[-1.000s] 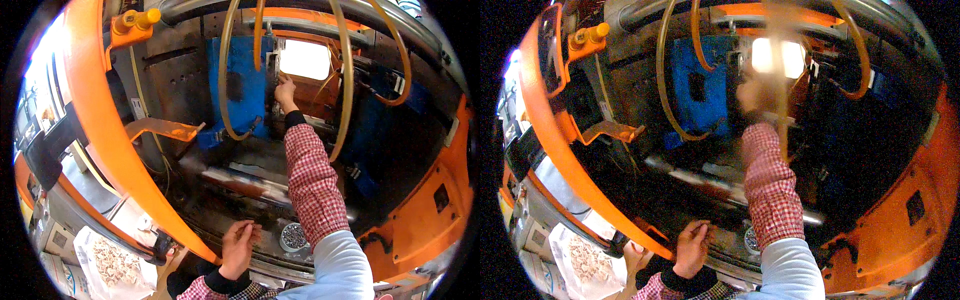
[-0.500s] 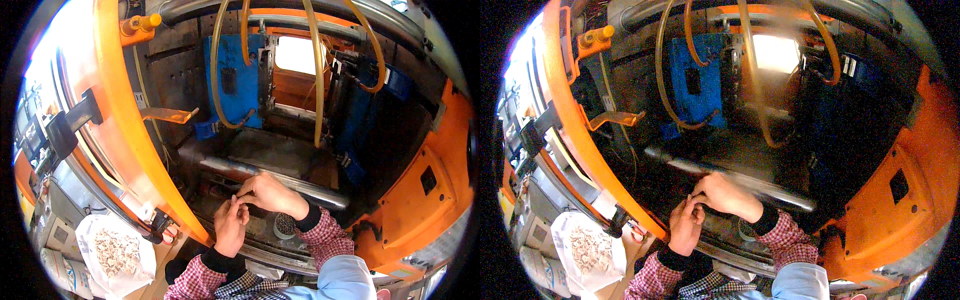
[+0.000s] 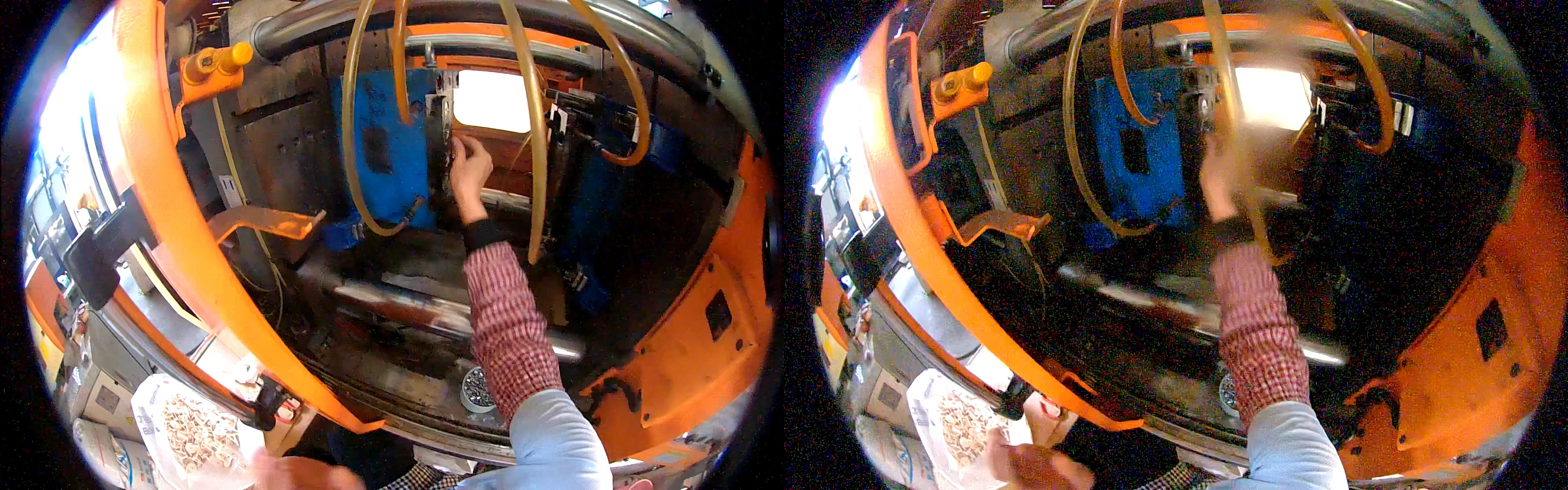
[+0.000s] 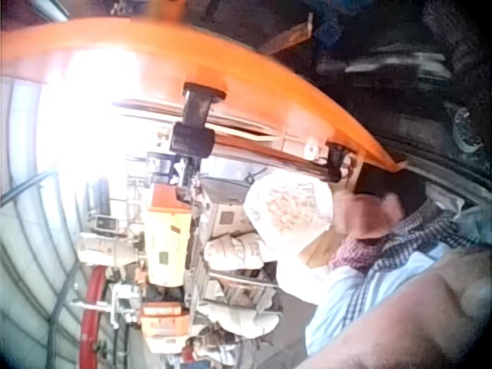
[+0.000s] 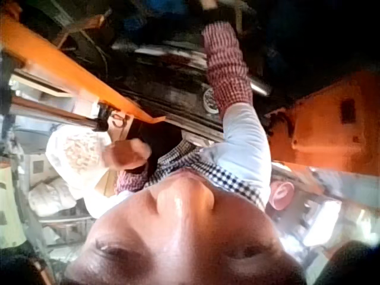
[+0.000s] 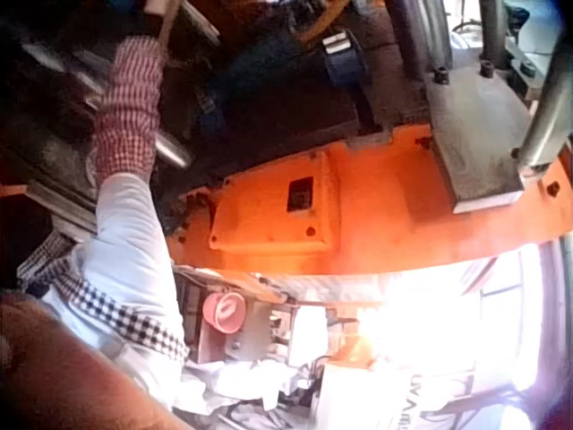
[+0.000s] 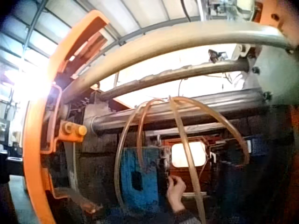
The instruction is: The person opens an orange industrial machine, retrieves small white plastic components, and assembles them by hand into a larger white plastic assembly. They repeatedly open the machine, insert parts, and place the assembled units into a white bag on a nearby table.
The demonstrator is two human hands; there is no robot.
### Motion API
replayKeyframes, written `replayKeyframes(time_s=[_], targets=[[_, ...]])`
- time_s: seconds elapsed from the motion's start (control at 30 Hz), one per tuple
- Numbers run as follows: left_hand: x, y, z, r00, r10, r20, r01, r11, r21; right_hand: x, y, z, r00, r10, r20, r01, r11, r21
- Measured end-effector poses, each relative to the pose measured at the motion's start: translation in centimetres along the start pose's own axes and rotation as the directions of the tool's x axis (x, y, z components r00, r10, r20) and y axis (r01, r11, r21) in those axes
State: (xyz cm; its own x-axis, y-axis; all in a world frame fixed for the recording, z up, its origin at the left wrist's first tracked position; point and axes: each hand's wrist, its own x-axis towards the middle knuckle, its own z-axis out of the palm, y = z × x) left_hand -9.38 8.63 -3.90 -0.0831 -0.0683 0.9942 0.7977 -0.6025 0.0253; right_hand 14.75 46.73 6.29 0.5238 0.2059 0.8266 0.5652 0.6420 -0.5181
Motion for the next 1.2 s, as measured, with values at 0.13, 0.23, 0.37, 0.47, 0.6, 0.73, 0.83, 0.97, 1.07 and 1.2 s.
replayKeyframes(time_s=[0.13,0.23,0.37,0.47,0.6,0.73,0.83,0.97,1.07,1.2], targets=[[1.0,-4.6,-1.3,0.923,-0.383,-0.045,0.378,0.874,0.305,4.4,3.2,4.5,0.992,0.129,0.003,-0.126,0.971,-0.201],[0.9,-5.8,-1.6,0.779,-0.619,0.095,0.605,0.783,0.142,5.7,4.0,6.4,0.987,0.155,-0.03,-0.158,0.978,-0.133],[-0.8,-5.9,-1.0,0.775,-0.621,0.115,0.61,0.783,0.122,6.1,4.2,7.4,0.995,0.104,-0.005,-0.103,0.977,-0.187],[-1.4,-6.1,-0.7,0.725,-0.679,0.12,0.68,0.732,0.039,6.3,4.2,7.4,0.983,0.181,0.04,-0.177,0.98,-0.093],[-1.3,-6.4,-0.8,0.764,-0.64,0.082,0.629,0.767,0.129,6.8,4.5,7.7,0.987,0.156,0.029,-0.149,0.975,-0.166],[-1.1,-6.4,-1.0,0.742,-0.65,0.163,0.643,0.759,0.104,6.8,5.4,8.4,0.995,0.099,-0.011,-0.099,0.976,-0.192],[-1.5,-6.5,-0.7,0.764,-0.639,0.094,0.637,0.769,0.054,6.2,6.2,8.6,0.991,0.039,0.128,-0.003,0.964,-0.268],[-1.5,-6.7,-1.1,0.582,-0.784,0.217,0.813,0.567,-0.132,5.8,6.6,8.4,0.976,-0.037,0.212,0.121,0.908,-0.401],[-1.0,-6.9,-1.4,0.62,-0.748,0.239,0.785,0.591,-0.186,6.3,6.2,7.8,0.942,0.146,0.303,0.009,0.89,-0.457],[0.4,-7.4,-2.0,0.545,-0.737,0.399,0.837,0.508,-0.204,6.2,3.3,6.3,0.924,0.273,0.267,-0.116,0.868,-0.483]])
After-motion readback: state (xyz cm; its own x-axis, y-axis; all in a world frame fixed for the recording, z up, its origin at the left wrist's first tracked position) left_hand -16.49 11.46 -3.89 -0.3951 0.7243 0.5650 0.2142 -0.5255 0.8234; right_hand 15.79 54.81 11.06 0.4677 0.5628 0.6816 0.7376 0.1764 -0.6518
